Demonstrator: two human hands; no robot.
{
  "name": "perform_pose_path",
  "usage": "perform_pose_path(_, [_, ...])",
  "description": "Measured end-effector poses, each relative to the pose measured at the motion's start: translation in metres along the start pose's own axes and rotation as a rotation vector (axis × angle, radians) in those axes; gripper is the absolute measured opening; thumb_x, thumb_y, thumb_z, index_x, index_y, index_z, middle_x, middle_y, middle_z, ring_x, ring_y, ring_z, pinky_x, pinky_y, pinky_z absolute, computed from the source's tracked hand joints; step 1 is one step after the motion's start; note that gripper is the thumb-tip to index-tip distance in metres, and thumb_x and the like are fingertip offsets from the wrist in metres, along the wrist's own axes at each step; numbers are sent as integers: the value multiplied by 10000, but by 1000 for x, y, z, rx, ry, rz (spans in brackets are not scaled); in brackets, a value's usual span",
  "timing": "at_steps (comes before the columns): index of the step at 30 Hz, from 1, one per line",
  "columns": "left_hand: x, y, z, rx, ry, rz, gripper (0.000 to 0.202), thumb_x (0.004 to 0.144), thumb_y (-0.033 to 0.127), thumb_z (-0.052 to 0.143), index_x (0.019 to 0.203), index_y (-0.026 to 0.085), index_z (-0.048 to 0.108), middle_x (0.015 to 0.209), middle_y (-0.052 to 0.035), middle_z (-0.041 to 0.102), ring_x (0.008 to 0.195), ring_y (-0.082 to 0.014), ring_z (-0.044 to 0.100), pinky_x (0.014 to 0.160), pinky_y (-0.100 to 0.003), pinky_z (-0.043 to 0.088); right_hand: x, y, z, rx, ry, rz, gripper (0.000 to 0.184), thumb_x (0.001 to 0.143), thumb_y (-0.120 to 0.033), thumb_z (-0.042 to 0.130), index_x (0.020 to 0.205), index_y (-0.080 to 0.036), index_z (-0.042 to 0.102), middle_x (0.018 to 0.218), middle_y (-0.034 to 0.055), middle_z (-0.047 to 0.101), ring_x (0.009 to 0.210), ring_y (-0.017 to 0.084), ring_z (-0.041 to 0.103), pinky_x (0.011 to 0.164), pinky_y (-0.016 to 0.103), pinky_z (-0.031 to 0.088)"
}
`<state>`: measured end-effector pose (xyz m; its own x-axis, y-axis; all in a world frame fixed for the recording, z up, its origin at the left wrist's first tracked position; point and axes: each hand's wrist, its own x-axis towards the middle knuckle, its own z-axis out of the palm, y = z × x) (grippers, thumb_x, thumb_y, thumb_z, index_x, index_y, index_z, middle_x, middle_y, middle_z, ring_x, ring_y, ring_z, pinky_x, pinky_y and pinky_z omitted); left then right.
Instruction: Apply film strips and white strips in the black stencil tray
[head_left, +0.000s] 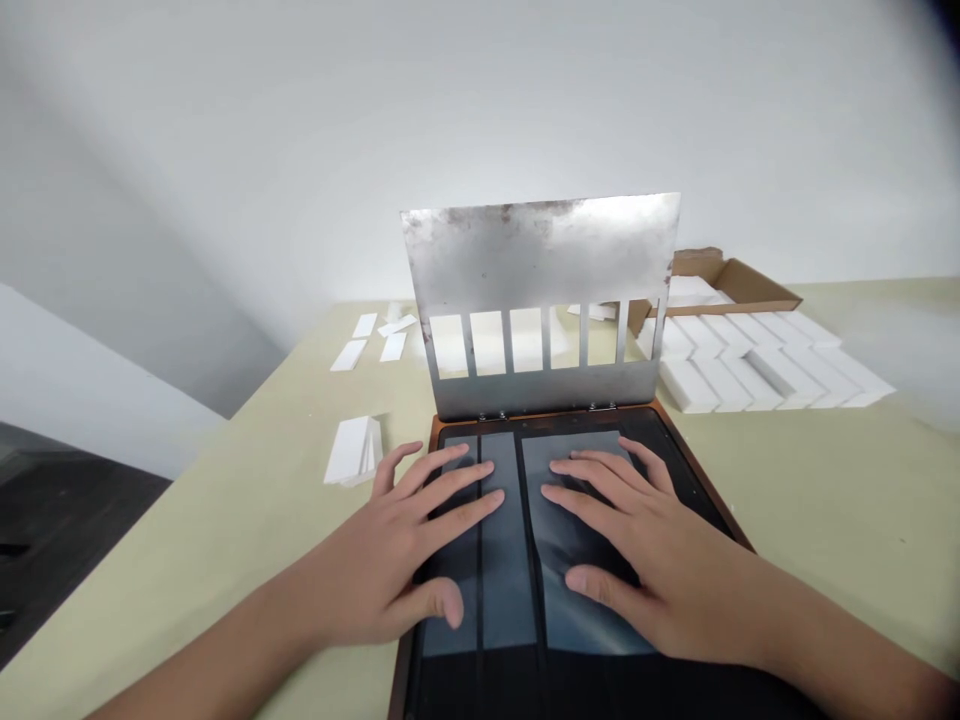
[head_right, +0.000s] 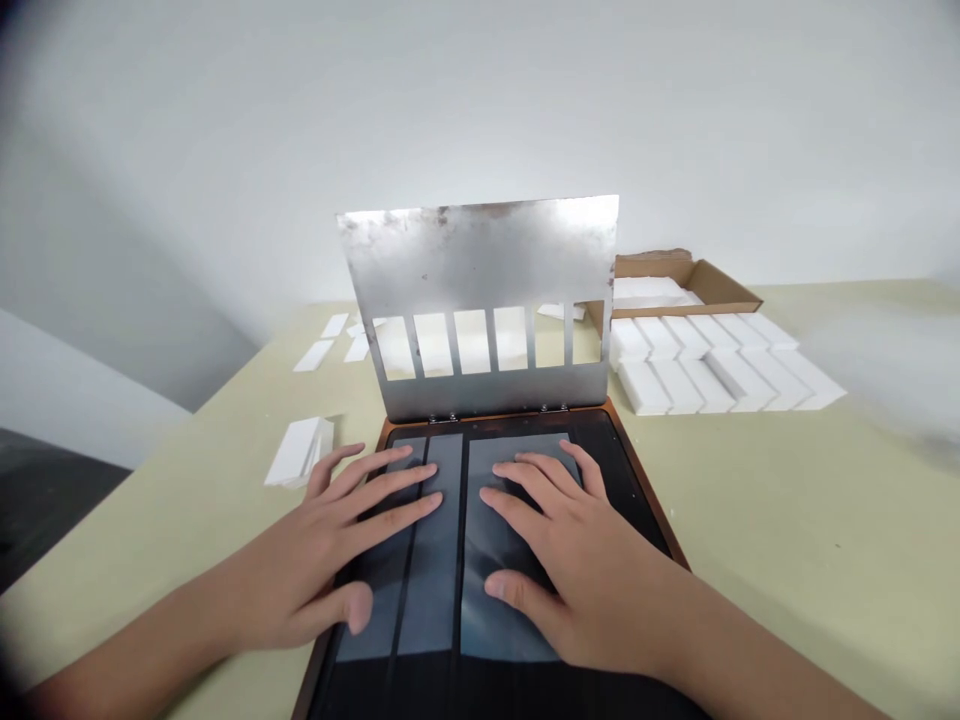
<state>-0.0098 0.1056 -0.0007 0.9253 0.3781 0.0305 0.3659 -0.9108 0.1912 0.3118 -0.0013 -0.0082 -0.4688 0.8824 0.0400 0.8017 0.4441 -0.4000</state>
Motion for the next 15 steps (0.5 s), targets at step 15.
perform_pose_path(15, [19, 17, -13, 50, 168, -123, 485, 1093, 527, 511, 1540, 340, 543, 1588, -63, 547, 1481, -357, 447, 1224, -567, 257, 0, 0, -1, 29, -31, -11, 754, 1013, -663, 550, 1634, -257, 417, 1663, 151, 434, 1576, 356, 315, 1283, 710, 31])
